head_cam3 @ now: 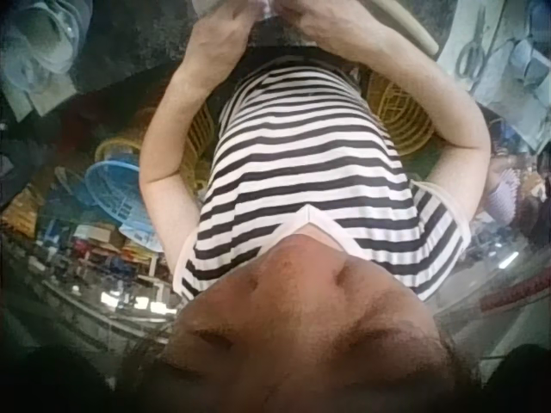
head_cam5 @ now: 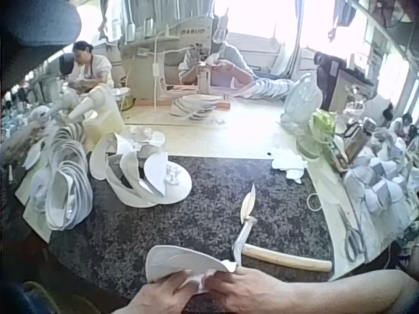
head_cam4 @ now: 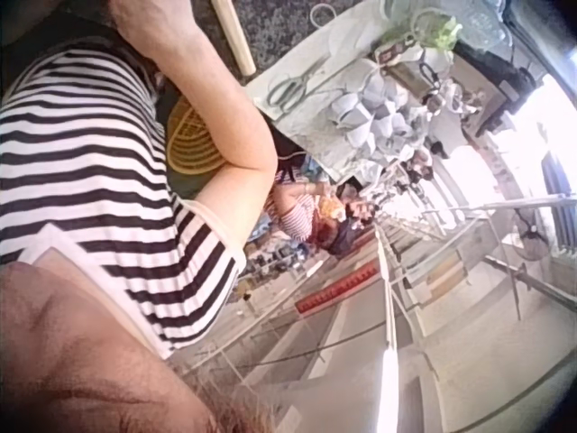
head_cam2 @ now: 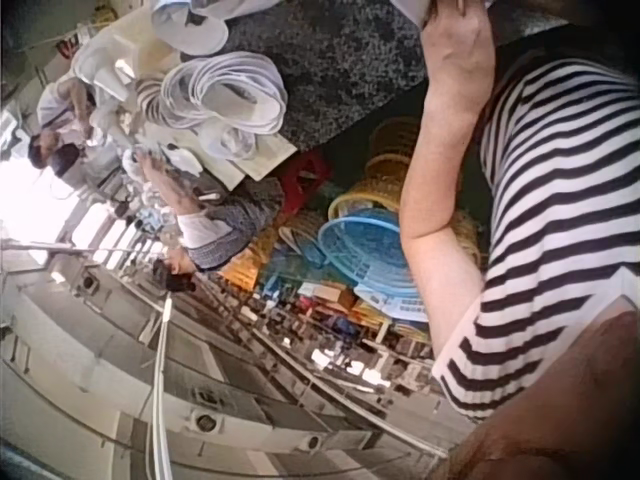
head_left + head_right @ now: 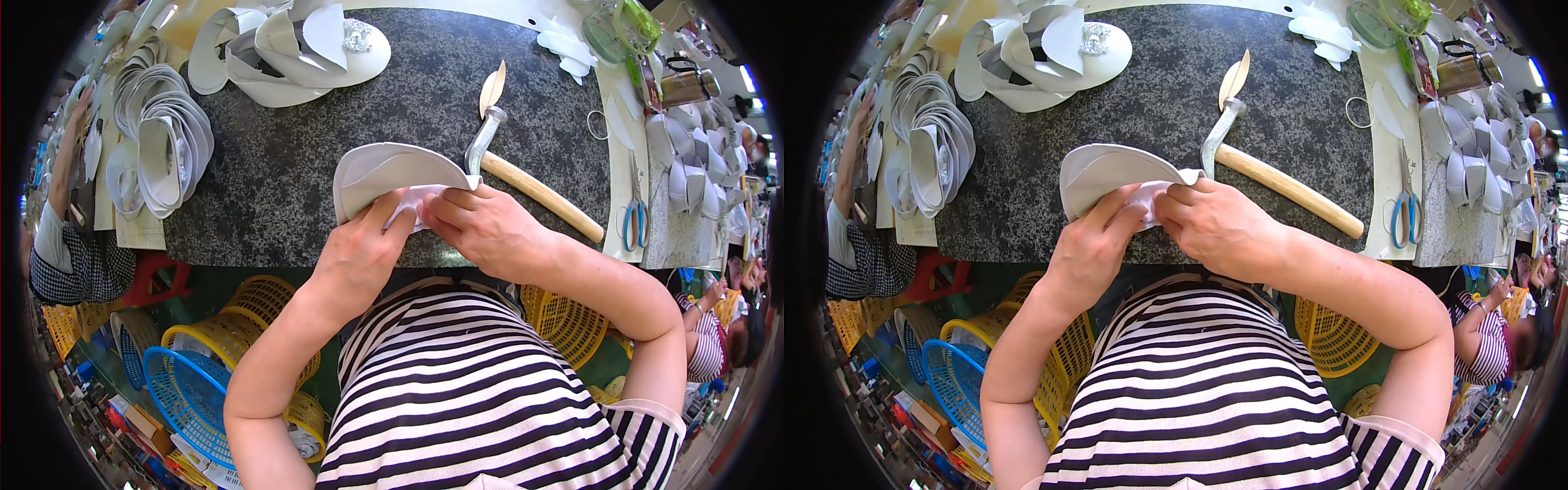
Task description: The recorder is hand-assembling white shoe uppers by folding the material and attaching a decorative bow component.
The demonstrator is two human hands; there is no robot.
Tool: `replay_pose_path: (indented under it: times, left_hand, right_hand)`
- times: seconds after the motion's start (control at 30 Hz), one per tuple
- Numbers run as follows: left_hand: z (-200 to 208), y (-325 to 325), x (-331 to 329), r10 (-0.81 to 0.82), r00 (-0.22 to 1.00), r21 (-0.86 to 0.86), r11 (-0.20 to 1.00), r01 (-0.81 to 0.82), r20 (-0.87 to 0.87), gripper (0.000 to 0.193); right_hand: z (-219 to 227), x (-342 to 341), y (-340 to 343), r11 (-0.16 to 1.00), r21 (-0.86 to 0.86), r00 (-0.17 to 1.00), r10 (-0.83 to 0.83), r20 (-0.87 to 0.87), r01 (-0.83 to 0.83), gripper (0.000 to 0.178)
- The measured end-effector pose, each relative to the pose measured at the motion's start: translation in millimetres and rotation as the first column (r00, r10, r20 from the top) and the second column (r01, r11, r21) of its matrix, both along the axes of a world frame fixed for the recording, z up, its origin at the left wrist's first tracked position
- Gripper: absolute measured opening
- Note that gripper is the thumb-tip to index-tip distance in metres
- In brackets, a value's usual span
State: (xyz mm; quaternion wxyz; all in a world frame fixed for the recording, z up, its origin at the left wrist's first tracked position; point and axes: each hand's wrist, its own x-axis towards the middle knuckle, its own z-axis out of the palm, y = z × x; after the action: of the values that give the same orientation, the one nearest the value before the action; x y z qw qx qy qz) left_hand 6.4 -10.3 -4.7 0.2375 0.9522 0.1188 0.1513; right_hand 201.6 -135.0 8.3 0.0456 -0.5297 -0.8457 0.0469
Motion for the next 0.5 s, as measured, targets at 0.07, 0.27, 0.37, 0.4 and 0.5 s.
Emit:
replay_pose_path:
  times: [0.07, 0.27, 0.37, 0.4, 0.5]
  left_hand:
    - [-2, 6, -1, -0.017, 1.0, -0.025, 1.0, 0.017, -0.013, 0.023]
    - [-7, -3, -6, -0.075, 0.997, 0.116, 0.99, 0.078, -0.032, 0.028]
    - [-15, -3, -15, -0.141, 0.99, 0.171, 0.975, 0.139, -0.003, 0.033]
    - [-17, -2, -18, -0.155, 0.988, 0.174, 0.973, 0.154, -0.007, 0.034]
    - [-16, -3, -24, -0.187, 0.982, 0.354, 0.917, 0.183, -0.024, 0.037]
  right_hand:
    - [4, -1, 2, 1.0, 0.004, 0.998, 0.03, 0.056, -0.03, 0.05]
    - [2, -14, -3, 0.999, 0.031, 0.997, -0.04, 0.064, 0.038, 0.049]
    - [10, -31, -3, 0.999, 0.02, 0.983, -0.047, 0.18, 0.044, 0.04]
    - [13, -37, -2, 1.0, 0.001, 0.968, -0.025, 0.25, 0.025, 0.037]
    - [7, -42, -2, 0.999, 0.004, 0.947, 0.037, 0.319, -0.041, 0.031]
